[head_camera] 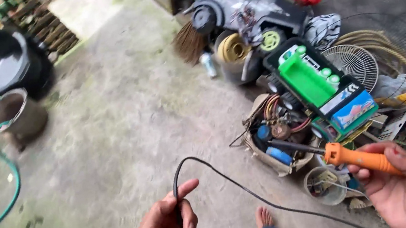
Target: Soldering wires and components onto a small electronic circuit board at a cluttered workbench.
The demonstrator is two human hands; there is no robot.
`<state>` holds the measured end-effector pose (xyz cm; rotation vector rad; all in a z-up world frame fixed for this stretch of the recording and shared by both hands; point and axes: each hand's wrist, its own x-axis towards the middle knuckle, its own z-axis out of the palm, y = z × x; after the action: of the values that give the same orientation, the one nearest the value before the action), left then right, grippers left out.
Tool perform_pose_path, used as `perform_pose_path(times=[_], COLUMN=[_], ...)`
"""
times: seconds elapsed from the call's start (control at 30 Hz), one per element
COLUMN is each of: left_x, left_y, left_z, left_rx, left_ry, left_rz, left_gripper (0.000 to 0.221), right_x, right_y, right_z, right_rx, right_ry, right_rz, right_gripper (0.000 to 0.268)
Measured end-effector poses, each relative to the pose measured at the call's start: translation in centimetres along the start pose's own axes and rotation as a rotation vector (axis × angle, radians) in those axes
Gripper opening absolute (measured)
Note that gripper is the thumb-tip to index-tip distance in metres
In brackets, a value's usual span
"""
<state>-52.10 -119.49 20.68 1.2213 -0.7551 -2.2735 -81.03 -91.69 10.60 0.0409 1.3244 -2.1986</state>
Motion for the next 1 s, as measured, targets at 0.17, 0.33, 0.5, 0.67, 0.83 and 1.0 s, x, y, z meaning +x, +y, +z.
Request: perform_pose_path(times=[0.17,0.33,0.5,0.67,0.83,1.0], left_x=[14.8,29.2,42.6,50.4,52.1,53.1], left_y=[0.9,1.7,-2.5,-9.0,-12.0,-14.4], left_z=[2.9,13.8,24.8,32.2,34.2,33.3], left_rx=[0.052,0.197,0.22,0.321,0.532,0.617], left_ry=[-0.196,-0.21,-0.449,-0.537,-0.536,-0.522], left_rz=[-0.068,-0.177,-0.309,-0.358,-0.44,-0.438], left_gripper=[0.057,0.04,0.02,0.017,0.021,0.034], right_x=[9.6,20.8,29.7,34.8,35.7,33.2], right_y=[2.7,4.5,6.1,7.2,10.7,14.1], right_z=[-2.1,-3.5,-6.1,-6.6,-4.9,-7.2], right_rx=[0.035,0.08,0.115,0.136,0.343,0.308], right_ry=[0.244,0.414,0.52,0.646,0.822,0.922], right_rz=[-0.047,-0.108,-0.315,-0.361,-0.369,-0.299], right_gripper=[0.031,0.032,0.028,0.028,0.01,0.034])
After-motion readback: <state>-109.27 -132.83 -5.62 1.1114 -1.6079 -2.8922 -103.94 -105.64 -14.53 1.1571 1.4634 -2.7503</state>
